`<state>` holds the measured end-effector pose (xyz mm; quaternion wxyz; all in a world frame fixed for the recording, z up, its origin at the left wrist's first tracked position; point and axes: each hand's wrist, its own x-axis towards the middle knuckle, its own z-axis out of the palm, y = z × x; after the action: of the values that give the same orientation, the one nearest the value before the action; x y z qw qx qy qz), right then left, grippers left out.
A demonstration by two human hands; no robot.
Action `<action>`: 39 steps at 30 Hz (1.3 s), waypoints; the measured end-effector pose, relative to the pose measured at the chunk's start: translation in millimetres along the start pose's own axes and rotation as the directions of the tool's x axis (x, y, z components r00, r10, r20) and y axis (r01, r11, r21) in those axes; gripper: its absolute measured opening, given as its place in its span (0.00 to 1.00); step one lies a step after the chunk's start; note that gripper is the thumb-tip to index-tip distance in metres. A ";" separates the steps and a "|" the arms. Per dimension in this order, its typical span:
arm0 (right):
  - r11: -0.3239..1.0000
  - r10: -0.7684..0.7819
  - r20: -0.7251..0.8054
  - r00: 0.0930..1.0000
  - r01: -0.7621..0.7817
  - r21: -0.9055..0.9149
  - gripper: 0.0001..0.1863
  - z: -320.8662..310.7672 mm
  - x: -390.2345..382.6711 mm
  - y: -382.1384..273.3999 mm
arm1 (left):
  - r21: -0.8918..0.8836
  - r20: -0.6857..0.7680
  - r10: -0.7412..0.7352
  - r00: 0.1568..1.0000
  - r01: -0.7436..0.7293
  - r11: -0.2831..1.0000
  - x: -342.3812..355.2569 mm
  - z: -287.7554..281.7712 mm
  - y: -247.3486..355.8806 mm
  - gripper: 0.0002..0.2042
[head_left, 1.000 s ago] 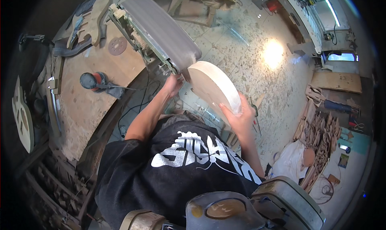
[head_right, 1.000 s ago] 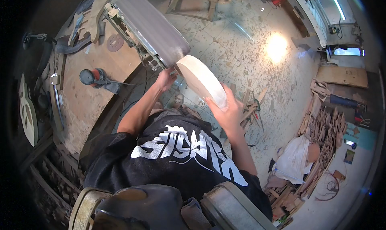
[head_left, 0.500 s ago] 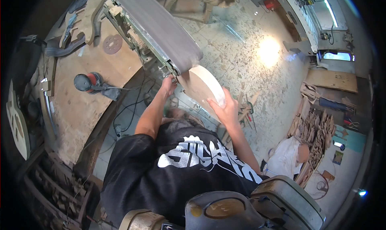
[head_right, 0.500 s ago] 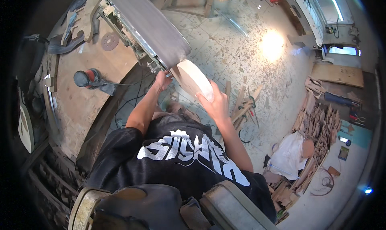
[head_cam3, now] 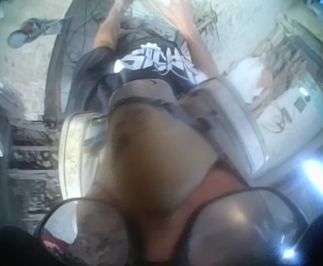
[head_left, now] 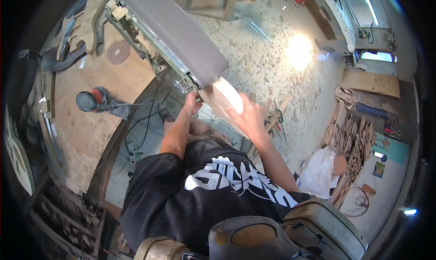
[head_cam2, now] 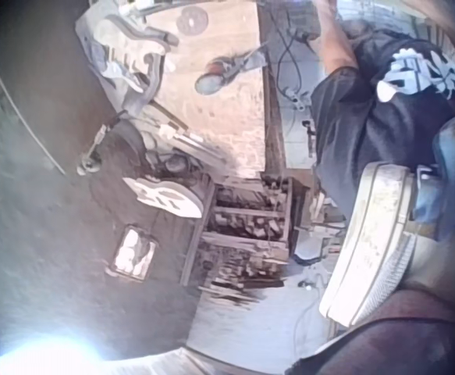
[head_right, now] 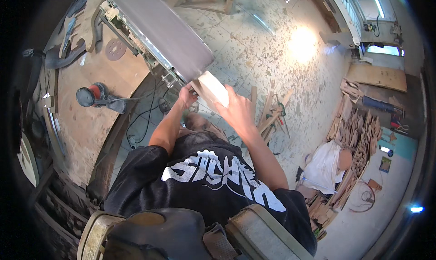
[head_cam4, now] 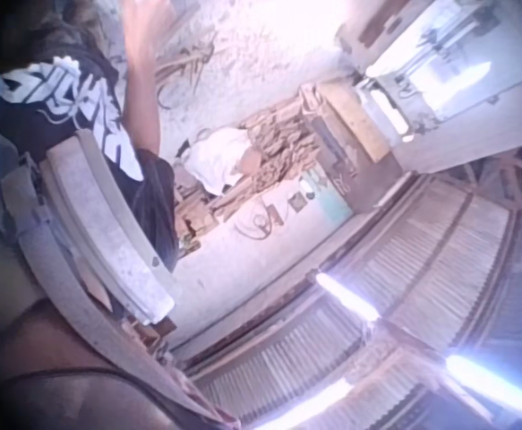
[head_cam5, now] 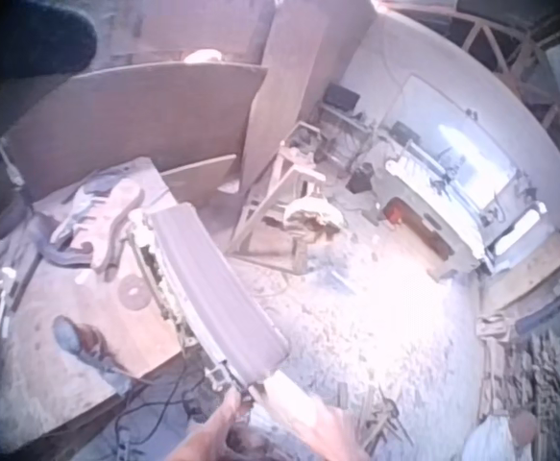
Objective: The person sands the wooden guitar body against a stationary belt sander, turning the object to reach different edges, and then holds the body up for closer inspection.
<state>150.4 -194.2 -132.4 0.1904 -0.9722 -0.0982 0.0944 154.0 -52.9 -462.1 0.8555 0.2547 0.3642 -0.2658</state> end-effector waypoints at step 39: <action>0.952 -0.015 -0.313 0.950 0.109 0.286 0.35 -95.9 -177.4 80.5 | 0.416 0.226 0.220 0.949 -0.298 0.859 -182.2 94.7 14.5 0.25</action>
<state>13.3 -341.3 -50.6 0.3513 -0.9312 -0.0828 -0.0500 101.4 -52.9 -263.1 0.8302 0.4667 0.1815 -0.2448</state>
